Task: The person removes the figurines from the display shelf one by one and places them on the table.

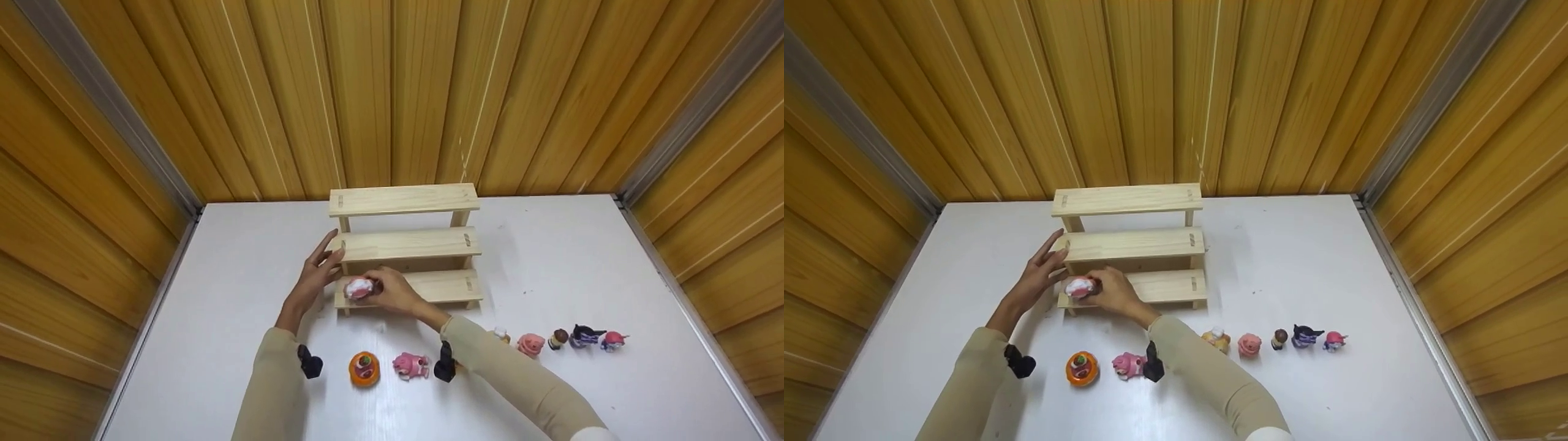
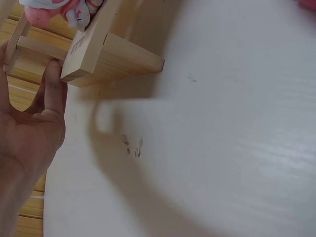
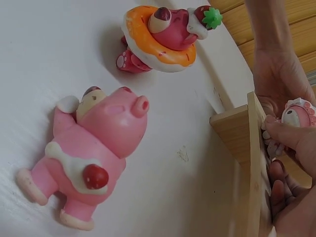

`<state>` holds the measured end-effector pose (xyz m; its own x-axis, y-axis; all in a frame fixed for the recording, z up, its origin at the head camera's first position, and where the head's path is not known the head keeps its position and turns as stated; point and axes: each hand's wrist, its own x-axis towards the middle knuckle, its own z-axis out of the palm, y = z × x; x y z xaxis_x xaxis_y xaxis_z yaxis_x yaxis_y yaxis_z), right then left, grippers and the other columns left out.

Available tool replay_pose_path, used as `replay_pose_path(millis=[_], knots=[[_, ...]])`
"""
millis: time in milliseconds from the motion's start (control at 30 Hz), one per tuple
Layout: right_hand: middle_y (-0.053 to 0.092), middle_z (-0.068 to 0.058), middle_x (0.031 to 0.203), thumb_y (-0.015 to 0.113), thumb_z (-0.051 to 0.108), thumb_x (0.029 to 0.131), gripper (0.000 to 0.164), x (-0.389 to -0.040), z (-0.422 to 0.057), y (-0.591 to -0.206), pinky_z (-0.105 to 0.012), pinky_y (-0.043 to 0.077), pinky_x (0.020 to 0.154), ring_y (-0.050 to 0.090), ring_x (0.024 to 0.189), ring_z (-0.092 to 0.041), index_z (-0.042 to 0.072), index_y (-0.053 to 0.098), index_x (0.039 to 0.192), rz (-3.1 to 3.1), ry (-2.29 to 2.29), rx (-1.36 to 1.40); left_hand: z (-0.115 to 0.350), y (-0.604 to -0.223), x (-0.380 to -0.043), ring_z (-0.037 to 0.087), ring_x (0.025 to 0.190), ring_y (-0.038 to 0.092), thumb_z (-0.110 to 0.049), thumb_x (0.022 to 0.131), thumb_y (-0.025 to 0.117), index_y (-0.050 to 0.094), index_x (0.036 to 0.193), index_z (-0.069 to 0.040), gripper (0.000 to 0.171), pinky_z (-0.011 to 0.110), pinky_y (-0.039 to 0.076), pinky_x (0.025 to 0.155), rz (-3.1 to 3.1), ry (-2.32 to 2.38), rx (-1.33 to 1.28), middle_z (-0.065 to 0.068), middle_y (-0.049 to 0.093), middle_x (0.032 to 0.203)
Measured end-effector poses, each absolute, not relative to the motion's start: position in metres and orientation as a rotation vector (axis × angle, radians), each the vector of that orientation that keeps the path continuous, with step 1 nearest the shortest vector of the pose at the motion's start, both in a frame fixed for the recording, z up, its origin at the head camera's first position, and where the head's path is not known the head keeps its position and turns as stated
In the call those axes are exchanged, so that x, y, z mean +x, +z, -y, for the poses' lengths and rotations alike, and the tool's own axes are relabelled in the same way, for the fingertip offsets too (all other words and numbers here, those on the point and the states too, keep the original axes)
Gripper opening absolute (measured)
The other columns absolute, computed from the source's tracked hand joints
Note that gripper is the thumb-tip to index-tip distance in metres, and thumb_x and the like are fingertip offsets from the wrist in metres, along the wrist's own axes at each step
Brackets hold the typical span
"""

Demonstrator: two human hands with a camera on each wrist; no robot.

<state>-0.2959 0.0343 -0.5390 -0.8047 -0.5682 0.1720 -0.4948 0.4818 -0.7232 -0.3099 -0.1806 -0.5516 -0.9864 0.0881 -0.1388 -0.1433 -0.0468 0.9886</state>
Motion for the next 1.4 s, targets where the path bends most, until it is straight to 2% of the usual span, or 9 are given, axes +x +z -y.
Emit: replay_pose_path(millis=[167, 400, 600, 800, 933, 1033, 1167, 1400], knots=[[0.067, -0.02, 0.101, 0.086, 0.011, 0.081, 0.035, -0.293, -0.038, -0.538, -0.028, 0.048, 0.083, 0.057, 0.092, -0.022, -0.005, 0.071, 0.108, -2.591, -1.299, -0.965, 0.181, -0.551, -0.311, 0.035, 0.131, 0.055, -0.038, 0.104, 0.061, 0.035, 0.158, -0.042, 0.06, 0.05, 0.048, 0.113, -2.058, 2.157, -0.064, 0.016, 0.044, 0.145], [0.065, -0.02, 0.102, 0.082, 0.004, 0.082, 0.035, -0.287, -0.053, -0.536, -0.028, 0.052, 0.086, 0.061, 0.095, -0.026, -0.006, 0.069, 0.113, -2.556, -1.329, -0.951, 0.178, -0.553, -0.31, 0.031, 0.127, 0.057, -0.036, 0.104, 0.061, 0.036, 0.159, -0.04, 0.06, 0.048, 0.05, 0.112, -2.058, 2.173, -0.074, 0.016, 0.046, 0.141], [0.068, -0.019, 0.104, 0.085, 0.006, 0.08, 0.037, -0.277, -0.07, -0.529, -0.026, 0.053, 0.087, 0.063, 0.096, -0.026, -0.003, 0.071, 0.113, -2.506, -1.304, -0.974, 0.178, -0.557, -0.307, 0.041, 0.131, 0.056, -0.034, 0.105, 0.061, 0.037, 0.158, -0.039, 0.059, 0.047, 0.051, 0.11, -2.04, 2.184, -0.073, 0.015, 0.048, 0.135], [0.067, -0.019, 0.104, 0.083, 0.0, 0.081, 0.034, -0.274, -0.089, -0.513, -0.021, 0.056, 0.08, 0.065, 0.093, -0.025, -0.005, 0.07, 0.111, -2.465, -1.283, -0.987, 0.18, -0.556, -0.308, 0.043, 0.134, 0.054, -0.035, 0.104, 0.061, 0.036, 0.159, -0.039, 0.06, 0.05, 0.049, 0.113, -2.041, 2.191, -0.039, 0.018, 0.046, 0.14], [0.066, -0.018, 0.102, 0.083, 0.002, 0.082, 0.033, -0.274, -0.106, -0.501, -0.028, 0.06, 0.077, 0.066, 0.093, -0.025, -0.005, 0.07, 0.112, -2.466, -1.277, -0.977, 0.181, -0.554, -0.309, 0.042, 0.135, 0.054, -0.036, 0.104, 0.061, 0.035, 0.159, -0.04, 0.06, 0.049, 0.049, 0.113, -2.04, 2.186, -0.044, 0.018, 0.045, 0.143], [0.067, -0.016, 0.104, 0.084, 0.009, 0.084, 0.036, -0.273, -0.119, -0.495, -0.028, 0.059, 0.076, 0.065, 0.096, -0.024, -0.002, 0.07, 0.116, -2.474, -1.27, -0.95, 0.181, -0.554, -0.31, 0.039, 0.133, 0.056, -0.038, 0.103, 0.062, 0.036, 0.158, -0.042, 0.06, 0.047, 0.05, 0.111, -2.052, 2.175, -0.068, 0.017, 0.045, 0.144], [0.069, -0.014, 0.107, 0.084, 0.014, 0.085, 0.036, -0.27, -0.138, -0.489, -0.023, 0.055, 0.075, 0.064, 0.098, -0.021, 0.002, 0.07, 0.117, -2.48, -1.257, -0.939, 0.18, -0.552, -0.31, 0.038, 0.132, 0.057, -0.041, 0.103, 0.062, 0.037, 0.156, -0.045, 0.059, 0.046, 0.051, 0.11, -2.057, 2.171, -0.074, 0.015, 0.046, 0.145], [0.07, -0.016, 0.108, 0.082, 0.008, 0.086, 0.031, -0.264, -0.17, -0.481, -0.02, 0.056, 0.072, 0.064, 0.096, -0.013, 0.001, 0.07, 0.114, -2.522, -1.223, -0.979, 0.18, -0.553, -0.31, 0.04, 0.135, 0.055, -0.04, 0.103, 0.062, 0.037, 0.157, -0.044, 0.059, 0.048, 0.05, 0.112, -2.037, 2.176, -0.063, 0.016, 0.046, 0.145]])
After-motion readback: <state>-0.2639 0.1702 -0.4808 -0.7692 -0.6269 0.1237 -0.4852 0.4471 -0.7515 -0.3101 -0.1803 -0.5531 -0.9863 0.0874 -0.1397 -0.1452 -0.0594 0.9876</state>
